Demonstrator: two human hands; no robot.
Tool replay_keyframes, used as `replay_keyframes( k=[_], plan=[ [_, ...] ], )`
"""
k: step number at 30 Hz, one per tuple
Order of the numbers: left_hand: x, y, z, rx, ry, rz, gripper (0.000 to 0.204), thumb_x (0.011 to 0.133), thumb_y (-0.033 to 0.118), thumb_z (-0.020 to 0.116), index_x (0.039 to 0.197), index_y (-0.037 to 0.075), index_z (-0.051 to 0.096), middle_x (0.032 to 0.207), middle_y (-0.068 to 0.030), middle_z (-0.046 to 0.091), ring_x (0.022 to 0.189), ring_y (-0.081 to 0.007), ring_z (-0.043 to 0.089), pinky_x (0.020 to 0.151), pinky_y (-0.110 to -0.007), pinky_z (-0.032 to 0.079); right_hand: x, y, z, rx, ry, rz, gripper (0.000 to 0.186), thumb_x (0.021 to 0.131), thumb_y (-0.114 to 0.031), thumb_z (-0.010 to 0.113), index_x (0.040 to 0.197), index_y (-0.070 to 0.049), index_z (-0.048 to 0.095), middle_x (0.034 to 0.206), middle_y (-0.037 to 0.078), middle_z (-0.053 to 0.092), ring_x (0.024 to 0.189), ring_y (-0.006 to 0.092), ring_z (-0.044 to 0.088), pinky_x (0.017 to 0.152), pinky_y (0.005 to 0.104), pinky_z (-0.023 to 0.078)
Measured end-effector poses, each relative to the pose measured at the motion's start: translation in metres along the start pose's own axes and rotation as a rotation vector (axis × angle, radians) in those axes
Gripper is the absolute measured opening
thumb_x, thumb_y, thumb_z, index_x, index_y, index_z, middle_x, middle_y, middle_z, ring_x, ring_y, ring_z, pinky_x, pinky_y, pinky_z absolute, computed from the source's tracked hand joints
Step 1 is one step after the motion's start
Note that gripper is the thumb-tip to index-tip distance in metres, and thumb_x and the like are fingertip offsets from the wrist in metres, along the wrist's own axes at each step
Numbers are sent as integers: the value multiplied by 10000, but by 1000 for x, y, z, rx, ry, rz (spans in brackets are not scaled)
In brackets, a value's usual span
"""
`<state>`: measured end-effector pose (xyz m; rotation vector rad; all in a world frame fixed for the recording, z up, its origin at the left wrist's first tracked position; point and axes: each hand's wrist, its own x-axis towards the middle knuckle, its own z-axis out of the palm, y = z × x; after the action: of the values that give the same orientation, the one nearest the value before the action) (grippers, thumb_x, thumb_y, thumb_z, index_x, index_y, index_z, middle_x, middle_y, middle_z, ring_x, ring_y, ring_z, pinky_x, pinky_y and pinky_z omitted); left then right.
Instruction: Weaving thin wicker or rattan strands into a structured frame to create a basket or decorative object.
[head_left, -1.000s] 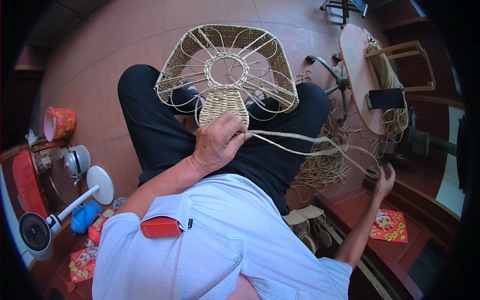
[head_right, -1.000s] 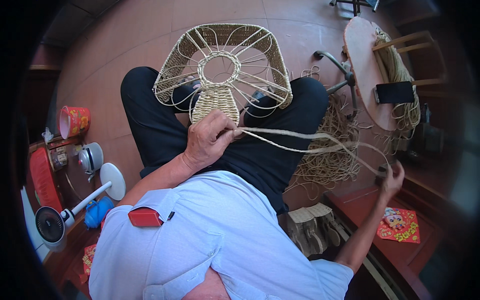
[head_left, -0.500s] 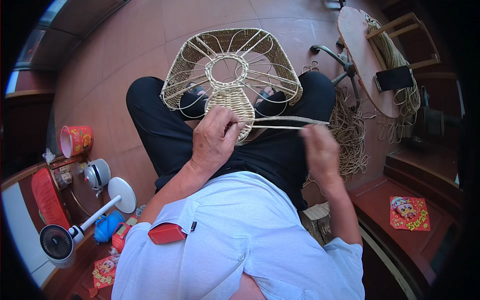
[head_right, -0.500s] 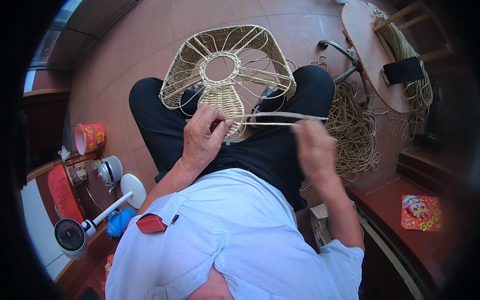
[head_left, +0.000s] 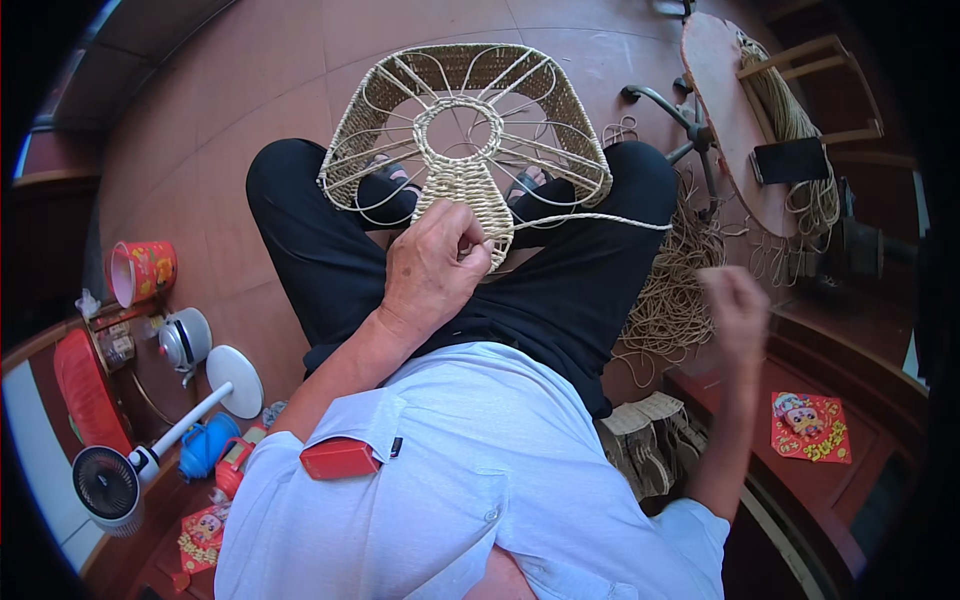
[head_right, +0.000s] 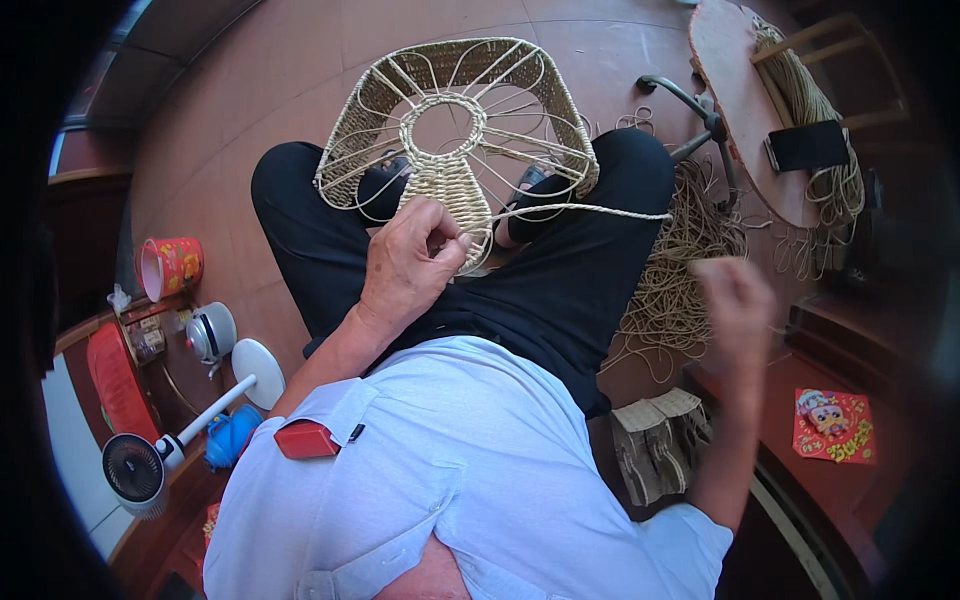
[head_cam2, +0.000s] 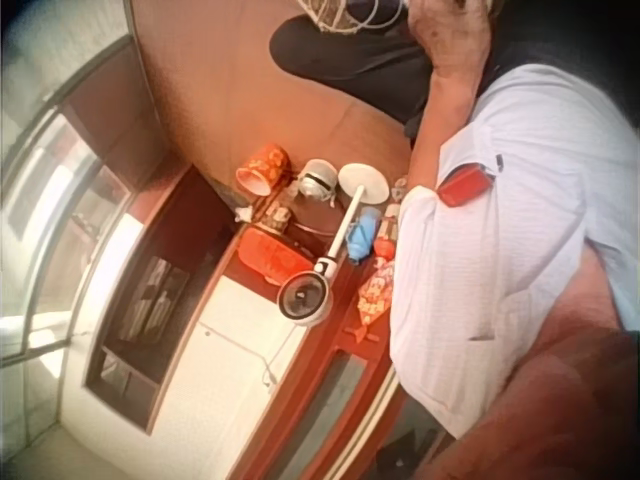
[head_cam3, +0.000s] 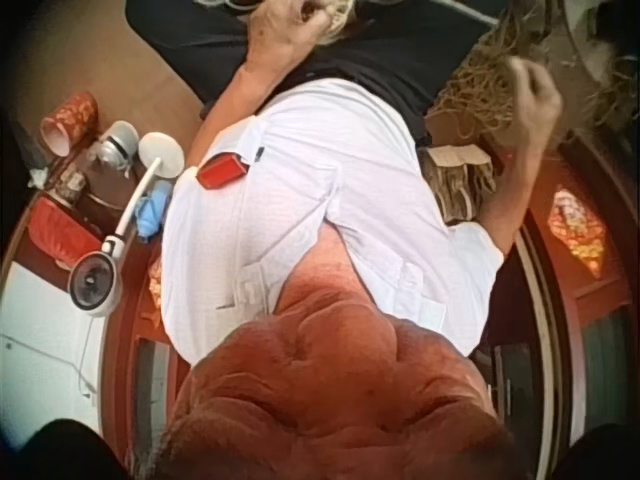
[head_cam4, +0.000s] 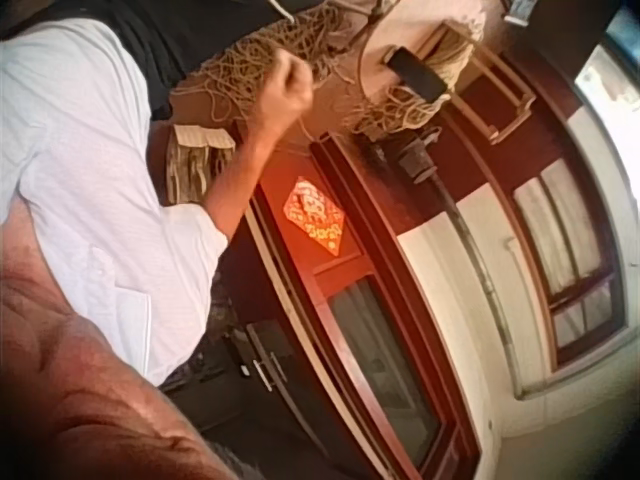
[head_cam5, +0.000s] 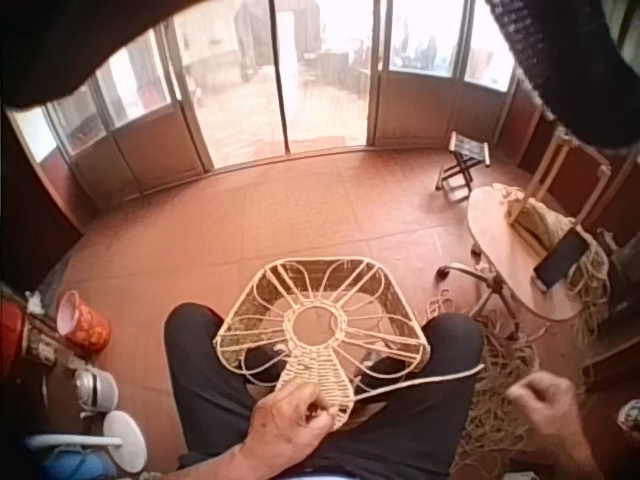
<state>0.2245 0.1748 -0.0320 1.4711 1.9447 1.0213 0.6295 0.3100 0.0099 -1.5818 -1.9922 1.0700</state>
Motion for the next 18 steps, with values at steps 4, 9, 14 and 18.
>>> replay_keyframes(
  k=[4, 9, 14, 18],
  plan=[
    [2, 3, -3, 41, -12, 14, 160, 863, 75, 771, 862, 20, 621, 825, -71, 598, 693, -195, 619, 647, -352, 504, -3, -90, 145, 435, -399, 220, 345, 1041, -262, 741, 1286, -19, 719, 1051, 34, 728, 881, 93, 670, 760, 260, 574],
    [3, 4, -4, 11, -82, -86, 140, 870, 115, 733, 891, 39, 616, 868, -105, 618, 767, -302, 662, 697, -435, 532, 14, -109, 221, 695, -470, 294, 414, 1023, -281, 776, 1311, -7, 660, 1062, 38, 732, 933, 90, 686, 729, 251, 582],
    [4, -3, -8, -94, -118, -119, 100, 906, 66, 758, 927, 20, 671, 832, -21, 636, 705, -95, 609, 645, -289, 499, 11, -100, 245, 810, -373, 277, 417, 994, -217, 793, 1297, 14, 625, 1077, 47, 722, 910, 80, 688, 683, 232, 569],
    [10, -10, -24, -493, -90, -385, 70, 964, 69, 743, 994, 19, 704, 831, 27, 687, 749, -31, 613, 681, -235, 516, 12, -106, 253, 878, -253, 216, 400, 946, -83, 733, 1300, 26, 584, 1084, 55, 699, 824, 53, 649, 637, 220, 545]
  ],
)
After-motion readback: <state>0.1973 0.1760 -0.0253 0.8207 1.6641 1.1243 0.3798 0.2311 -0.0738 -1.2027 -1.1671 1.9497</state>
